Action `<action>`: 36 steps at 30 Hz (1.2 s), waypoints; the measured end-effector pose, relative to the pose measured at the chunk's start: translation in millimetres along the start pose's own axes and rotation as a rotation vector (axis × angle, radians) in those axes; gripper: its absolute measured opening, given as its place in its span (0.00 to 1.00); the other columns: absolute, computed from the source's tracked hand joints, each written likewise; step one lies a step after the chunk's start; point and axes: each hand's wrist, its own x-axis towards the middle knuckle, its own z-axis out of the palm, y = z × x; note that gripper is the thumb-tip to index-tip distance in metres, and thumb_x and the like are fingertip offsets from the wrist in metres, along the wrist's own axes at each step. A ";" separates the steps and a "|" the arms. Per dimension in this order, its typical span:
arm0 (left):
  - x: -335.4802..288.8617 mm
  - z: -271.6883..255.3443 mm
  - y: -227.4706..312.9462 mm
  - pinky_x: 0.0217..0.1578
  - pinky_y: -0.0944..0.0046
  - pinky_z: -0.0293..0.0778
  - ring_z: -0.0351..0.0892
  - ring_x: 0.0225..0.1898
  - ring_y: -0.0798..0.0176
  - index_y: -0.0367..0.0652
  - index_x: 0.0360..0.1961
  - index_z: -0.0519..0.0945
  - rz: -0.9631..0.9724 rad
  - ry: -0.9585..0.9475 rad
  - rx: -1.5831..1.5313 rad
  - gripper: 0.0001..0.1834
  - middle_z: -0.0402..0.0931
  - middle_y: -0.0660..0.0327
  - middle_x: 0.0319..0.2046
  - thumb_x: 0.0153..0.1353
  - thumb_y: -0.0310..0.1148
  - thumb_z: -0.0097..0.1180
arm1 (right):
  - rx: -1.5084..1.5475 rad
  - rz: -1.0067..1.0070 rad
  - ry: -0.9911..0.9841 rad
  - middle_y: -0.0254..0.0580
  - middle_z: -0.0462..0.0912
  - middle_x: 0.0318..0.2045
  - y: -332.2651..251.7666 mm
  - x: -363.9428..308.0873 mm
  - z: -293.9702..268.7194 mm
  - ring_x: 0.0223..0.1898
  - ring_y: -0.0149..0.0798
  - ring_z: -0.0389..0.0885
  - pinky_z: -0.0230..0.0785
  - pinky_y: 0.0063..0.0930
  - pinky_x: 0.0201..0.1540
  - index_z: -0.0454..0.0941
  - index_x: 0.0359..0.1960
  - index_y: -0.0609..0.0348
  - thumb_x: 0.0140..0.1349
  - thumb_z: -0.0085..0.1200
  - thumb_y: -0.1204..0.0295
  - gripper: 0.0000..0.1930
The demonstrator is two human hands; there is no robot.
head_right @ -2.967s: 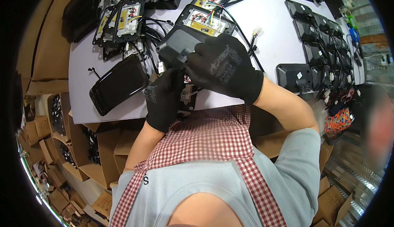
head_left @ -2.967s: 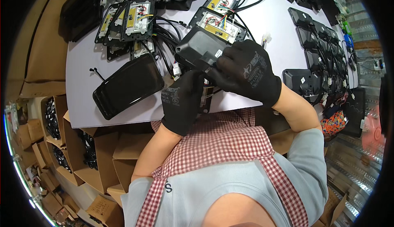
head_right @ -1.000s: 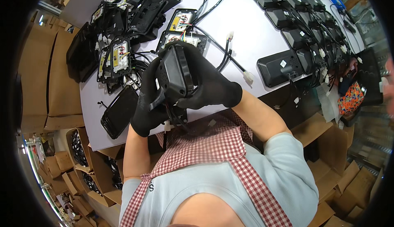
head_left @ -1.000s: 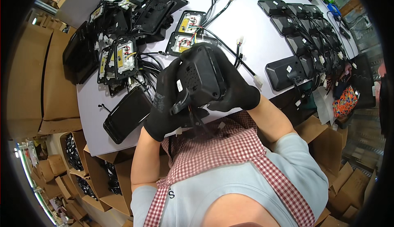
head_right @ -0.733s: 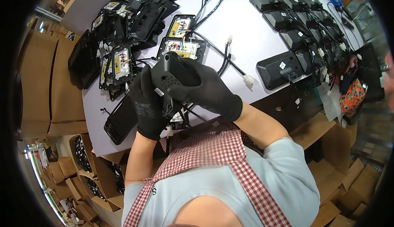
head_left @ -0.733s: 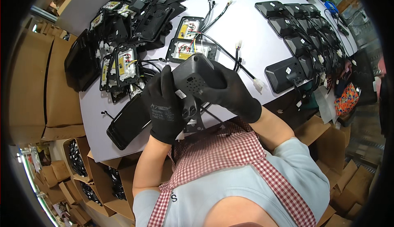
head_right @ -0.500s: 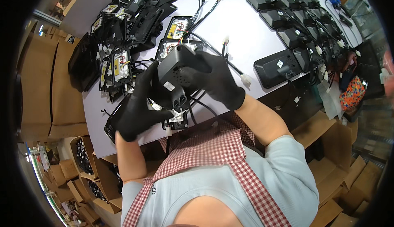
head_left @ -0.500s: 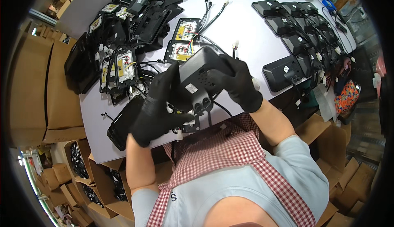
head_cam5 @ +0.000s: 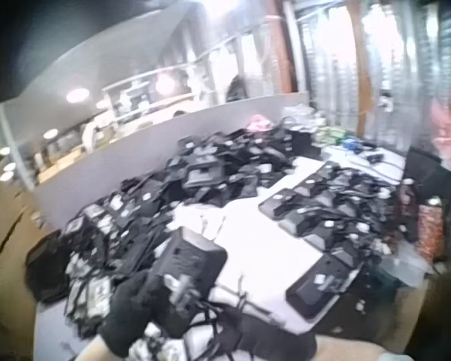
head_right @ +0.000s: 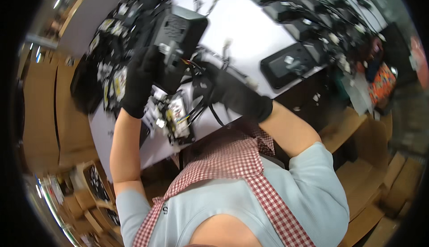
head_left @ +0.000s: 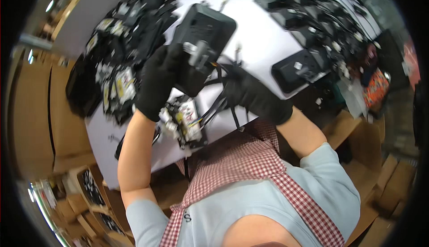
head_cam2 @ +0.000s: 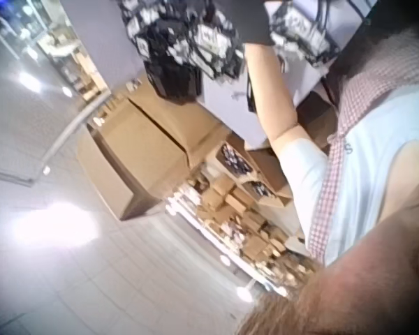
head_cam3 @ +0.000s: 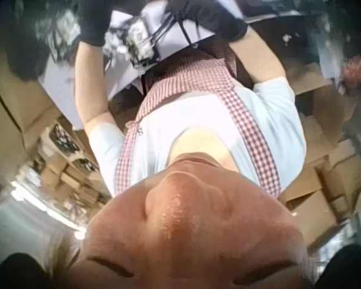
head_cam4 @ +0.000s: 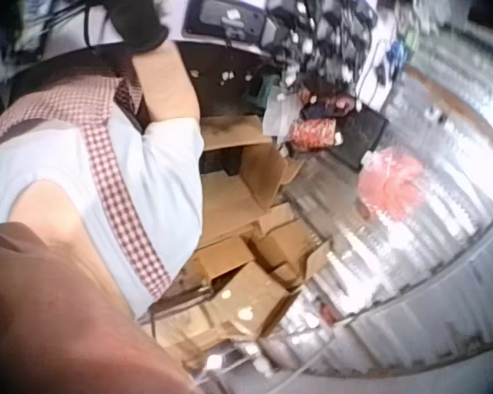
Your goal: The person assembles electronic display modules by hand, connecting internal wiring to circuit boards and fitting the components into plastic housings.
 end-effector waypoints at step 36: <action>46.9 135.0 -30.7 0.44 0.48 0.71 0.77 0.44 0.47 0.44 0.47 0.81 0.550 -0.055 0.604 0.18 0.80 0.51 0.39 0.60 0.43 0.59 | -1.748 -0.570 0.952 0.47 0.79 0.54 -79.3 -101.9 -53.5 0.60 0.48 0.73 0.62 0.41 0.65 0.80 0.53 0.58 0.67 0.51 0.72 0.15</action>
